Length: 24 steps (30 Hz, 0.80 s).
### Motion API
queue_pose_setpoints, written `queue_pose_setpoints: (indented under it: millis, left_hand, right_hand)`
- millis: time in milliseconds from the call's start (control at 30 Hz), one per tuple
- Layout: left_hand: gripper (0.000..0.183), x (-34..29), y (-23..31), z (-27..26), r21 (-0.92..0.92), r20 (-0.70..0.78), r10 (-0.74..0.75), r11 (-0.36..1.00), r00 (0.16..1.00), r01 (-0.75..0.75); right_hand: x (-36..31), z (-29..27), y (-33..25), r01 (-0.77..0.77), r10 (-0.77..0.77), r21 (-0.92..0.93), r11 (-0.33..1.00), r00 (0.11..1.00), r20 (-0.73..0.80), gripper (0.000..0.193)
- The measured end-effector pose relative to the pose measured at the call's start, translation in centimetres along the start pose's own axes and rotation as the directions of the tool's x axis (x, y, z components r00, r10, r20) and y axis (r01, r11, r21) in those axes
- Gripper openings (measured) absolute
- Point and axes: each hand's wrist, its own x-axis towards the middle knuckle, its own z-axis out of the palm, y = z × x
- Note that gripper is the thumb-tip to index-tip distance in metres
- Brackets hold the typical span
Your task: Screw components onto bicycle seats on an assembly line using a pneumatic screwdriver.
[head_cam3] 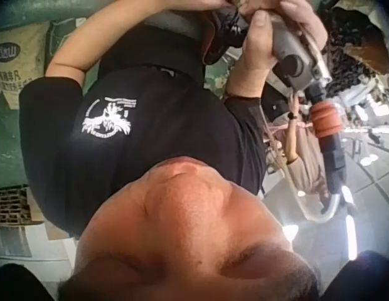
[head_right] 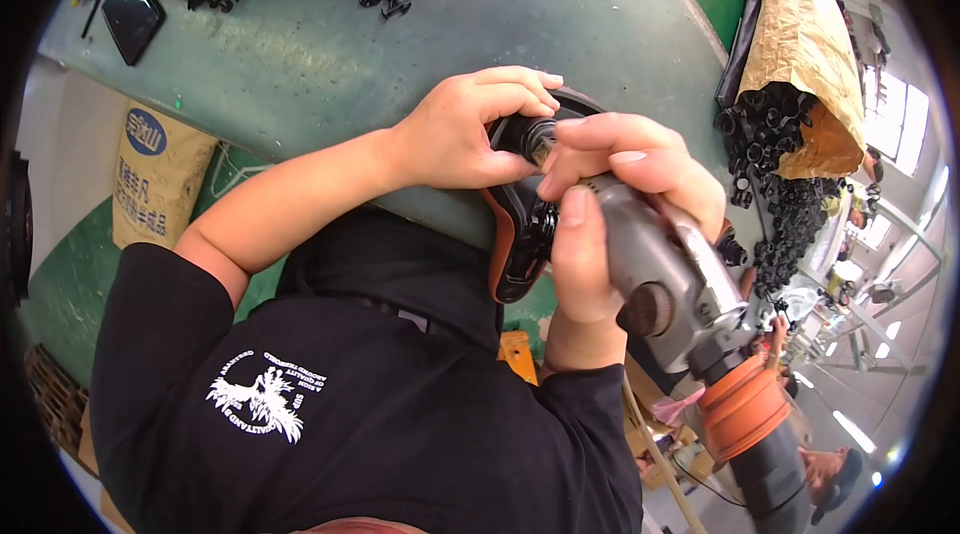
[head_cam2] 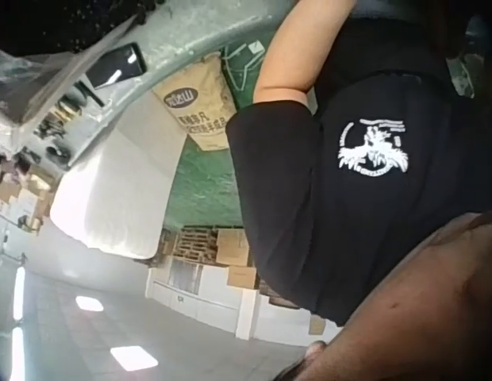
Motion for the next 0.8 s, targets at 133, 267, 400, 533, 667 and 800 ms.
queue_pose_setpoints:
  millis: [133,267,400,533,667,800]
  left_hand:
    - [0.043,-0.4,1.0,-0.2,0.073,0.001,0.012,0.997,1.0,-0.012]
    - [0.041,-0.5,3.1,-2.2,-0.001,0.247,-0.061,0.998,0.967,0.063]
    - [0.023,2.5,2.2,-6.6,0.744,-0.043,0.006,0.667,0.999,0.028]
    - [0.018,5.0,-1.1,-10.3,0.885,0.099,-0.055,0.461,0.994,-0.062]
    - [0.01,6.9,-0.3,-9.9,0.89,0.234,-0.033,0.41,0.972,-0.2]
    - [0.006,6.1,4.6,-2.9,0.013,0.115,-0.287,0.958,0.951,0.287]
  right_hand:
    - [-0.7,-1.0,-1.3,0.002,-0.004,0.027,1.0,0.998,0.066,0.05]
    - [-1.0,-4.8,-4.5,0.108,-0.133,0.227,0.968,0.986,0.1,0.05]
    - [-2.7,-7.7,-4.9,0.195,-0.182,0.247,0.949,0.981,-0.073,0.049]
    - [-4.2,-9.2,-4.2,0.2,-0.149,0.33,0.922,0.973,-0.173,0.047]
    - [-5.9,-10.7,-5.0,0.213,-0.132,0.323,0.922,0.958,-0.253,0.042]
    - [-6.7,-11.6,-6.3,0.278,-0.145,0.351,0.894,0.921,-0.361,0.036]
